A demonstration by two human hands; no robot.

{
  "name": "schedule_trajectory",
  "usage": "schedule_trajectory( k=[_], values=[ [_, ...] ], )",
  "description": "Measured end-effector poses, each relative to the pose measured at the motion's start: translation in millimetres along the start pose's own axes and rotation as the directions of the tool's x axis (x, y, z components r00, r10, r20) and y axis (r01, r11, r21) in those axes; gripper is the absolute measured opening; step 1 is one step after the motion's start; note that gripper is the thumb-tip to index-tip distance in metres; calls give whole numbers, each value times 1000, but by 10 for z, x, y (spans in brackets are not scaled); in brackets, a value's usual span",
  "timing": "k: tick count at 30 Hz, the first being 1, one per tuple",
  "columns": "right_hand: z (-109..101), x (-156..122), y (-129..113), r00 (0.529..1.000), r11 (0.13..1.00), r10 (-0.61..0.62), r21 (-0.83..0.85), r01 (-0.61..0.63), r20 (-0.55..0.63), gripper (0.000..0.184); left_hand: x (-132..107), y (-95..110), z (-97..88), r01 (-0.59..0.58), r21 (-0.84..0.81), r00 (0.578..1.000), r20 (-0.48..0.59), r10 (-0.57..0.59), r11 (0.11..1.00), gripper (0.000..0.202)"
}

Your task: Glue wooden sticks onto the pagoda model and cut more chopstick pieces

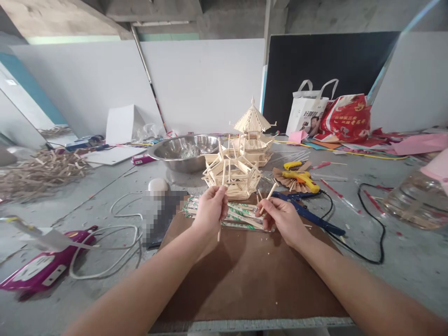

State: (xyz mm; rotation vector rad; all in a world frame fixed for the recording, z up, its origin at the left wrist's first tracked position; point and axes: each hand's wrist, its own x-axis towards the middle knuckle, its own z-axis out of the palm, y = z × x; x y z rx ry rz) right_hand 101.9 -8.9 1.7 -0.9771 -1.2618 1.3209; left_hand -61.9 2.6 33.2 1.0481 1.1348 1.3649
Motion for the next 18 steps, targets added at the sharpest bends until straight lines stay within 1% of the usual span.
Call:
schedule_trajectory(
  k=[1, 3, 6, 8, 10, 13, 16, 18],
  values=[
    [2, -3, 11, 999, 999, 6, -36, -5, 32, 34, 59, 14, -23, 27, -30, 999, -24, -27, 999, 23],
    [5, -9, 32, 997, 994, -1, -113, 10, 75, 34, 151, 25, -52, 63, -48, 997, -34, -65, 997, 22],
    [7, -18, 54, 994, 977, -26, -206, 48, 108, 34, 221, 8, -50, 72, -48, 997, -24, -73, 996, 20],
    [5, -23, 57, 992, 970, -34, -234, 62, 122, 33, 233, -13, -31, 72, -47, 997, -22, -73, 996, 19],
    [2, -21, 49, 991, 969, -41, -238, 70, 125, 34, 233, -32, -10, 69, -43, 997, -20, -70, 997, 18],
    [2, 20, 25, 994, 968, -38, -245, 61, 99, 34, 229, -50, 9, 57, -29, 998, -6, -58, 998, 19],
    [22, 124, -1, 998, 964, 3, -266, 15, 69, 34, 229, -57, 12, 54, -15, 999, 0, -54, 998, 20],
    [57, 220, -14, 996, 960, 45, -280, -22, 75, 35, 235, -62, 9, 58, -22, 998, 10, -58, 998, 21]
  ],
)
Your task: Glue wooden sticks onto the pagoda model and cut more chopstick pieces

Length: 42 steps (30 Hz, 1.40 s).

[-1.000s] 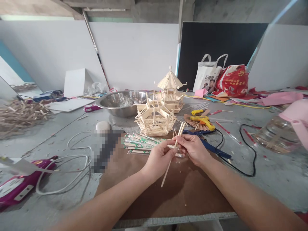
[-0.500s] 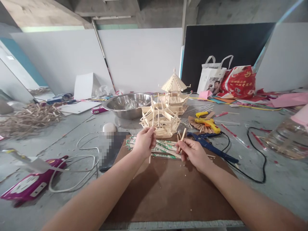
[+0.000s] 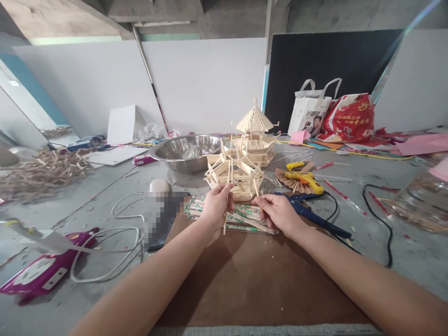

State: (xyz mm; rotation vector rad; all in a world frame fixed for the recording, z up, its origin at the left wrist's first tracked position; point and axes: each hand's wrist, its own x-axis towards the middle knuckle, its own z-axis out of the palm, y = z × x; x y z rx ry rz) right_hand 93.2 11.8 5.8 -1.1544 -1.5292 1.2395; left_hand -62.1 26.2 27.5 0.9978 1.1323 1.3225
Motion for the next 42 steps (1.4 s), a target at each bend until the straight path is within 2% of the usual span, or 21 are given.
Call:
schedule_trajectory(
  k=[2, 6, 10, 14, 24, 32, 38, 42],
  values=[
    [42, 103, -30, 1000, 1000, 9, -14, -9, 17, 36, 9, -5, -7, 0, -21, 1000, 15, 0, 1000, 22],
    [163, 269, -105, 998, 998, -58, -8, 58, 20, 32, 32, -16, -30, -3, -76, 999, 42, 6, 997, 24],
    [259, 361, -163, 997, 994, -61, 95, 57, 42, 20, 49, -31, -52, 1, -113, 998, 65, 7, 994, 24],
    [300, 408, -189, 997, 982, -72, 176, 70, 7, 14, 62, -57, -59, -1, -121, 996, 85, 12, 993, 24],
    [392, 437, -240, 993, 980, -43, 189, 64, -112, 13, 80, -93, -77, -13, -117, 996, 81, 23, 993, 22],
    [379, 484, -279, 999, 967, 32, 254, -22, -36, 14, 94, -95, -80, -12, -112, 996, 90, 22, 994, 17],
    [367, 512, -278, 989, 902, 137, 406, -148, 55, 12, 75, -65, -78, -5, -128, 996, 87, 16, 992, 18],
    [359, 531, -282, 980, 872, 176, 448, -199, 92, 11, 77, -56, -83, 1, -138, 995, 97, 12, 990, 19]
  ],
)
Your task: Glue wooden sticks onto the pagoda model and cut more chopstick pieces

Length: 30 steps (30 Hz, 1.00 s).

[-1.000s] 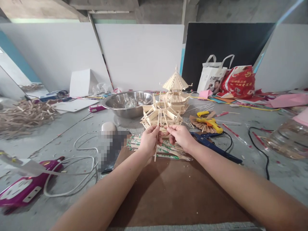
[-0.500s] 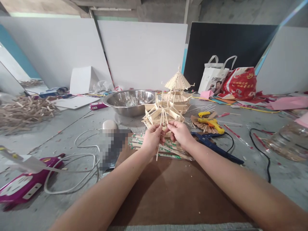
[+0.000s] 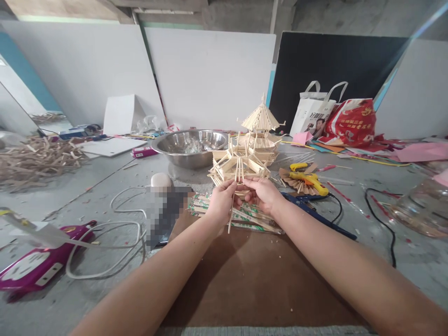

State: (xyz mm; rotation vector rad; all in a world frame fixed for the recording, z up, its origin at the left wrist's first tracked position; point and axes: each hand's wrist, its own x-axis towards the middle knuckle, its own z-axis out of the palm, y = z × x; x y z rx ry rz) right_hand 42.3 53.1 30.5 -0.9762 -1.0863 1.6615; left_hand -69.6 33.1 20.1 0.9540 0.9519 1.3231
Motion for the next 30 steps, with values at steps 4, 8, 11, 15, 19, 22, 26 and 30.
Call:
schedule_trajectory(
  k=[4, 8, 11, 15, 19, 22, 26, 30],
  values=[
    [7, 7, -7, 1000, 1000, 13, -4, -13, -28, 11, 7, -5, -5, -1, -5, 1000, 7, 1, 1000, 20],
    [24, 5, -24, 999, 1000, 21, -20, -21, -37, 10, 1, -6, -5, 3, -10, 1000, 11, -2, 1000, 20],
    [32, -2, -34, 998, 999, 39, -30, -41, -55, 11, -4, -6, -3, 5, -15, 1000, 10, -5, 1000, 19],
    [25, -4, -22, 996, 998, 49, -42, -53, -79, 10, 2, -15, -3, 12, -20, 1000, 0, -12, 1000, 20],
    [18, 6, -2, 996, 997, 35, -65, -40, -87, 9, 9, -20, -5, 24, -23, 1000, -7, -24, 999, 21],
    [22, 10, 9, 996, 996, 10, -84, -18, -93, 9, 8, -14, -4, 20, -21, 1000, -5, -20, 1000, 20],
    [34, 11, 23, 995, 995, -18, -100, 8, -95, 9, 12, -16, -6, 14, -11, 1000, -3, -14, 1000, 20],
    [48, 16, 33, 995, 995, -27, -99, 18, -98, 9, 21, -27, -9, 8, -18, 1000, 7, -8, 1000, 21]
  ],
)
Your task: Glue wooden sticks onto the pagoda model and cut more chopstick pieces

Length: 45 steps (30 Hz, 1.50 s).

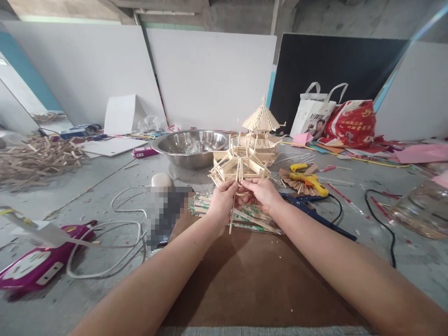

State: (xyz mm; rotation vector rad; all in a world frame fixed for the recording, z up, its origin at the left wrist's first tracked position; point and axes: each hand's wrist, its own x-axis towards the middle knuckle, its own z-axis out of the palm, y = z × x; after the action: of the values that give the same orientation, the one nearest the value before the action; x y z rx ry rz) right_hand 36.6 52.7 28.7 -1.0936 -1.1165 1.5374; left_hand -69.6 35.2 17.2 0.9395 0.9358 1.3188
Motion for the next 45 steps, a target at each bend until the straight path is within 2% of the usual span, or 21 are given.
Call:
schedule_trajectory(
  k=[12, 36, 45],
  values=[
    [-24, -17, -11, 999, 1000, 1, 5, -2, 50, 12, -9, 8, 4, 9, 1, 1000, -7, -9, 1000, 20],
    [-14, -17, -38, 998, 1000, 19, 4, -19, 58, 7, -24, 21, 19, 28, 2, 999, -18, -28, 1000, 19],
    [-19, 0, -50, 999, 999, 32, -9, -32, 38, 9, -32, 16, 23, -13, 11, 1000, 14, 12, 1000, 20]
  ],
)
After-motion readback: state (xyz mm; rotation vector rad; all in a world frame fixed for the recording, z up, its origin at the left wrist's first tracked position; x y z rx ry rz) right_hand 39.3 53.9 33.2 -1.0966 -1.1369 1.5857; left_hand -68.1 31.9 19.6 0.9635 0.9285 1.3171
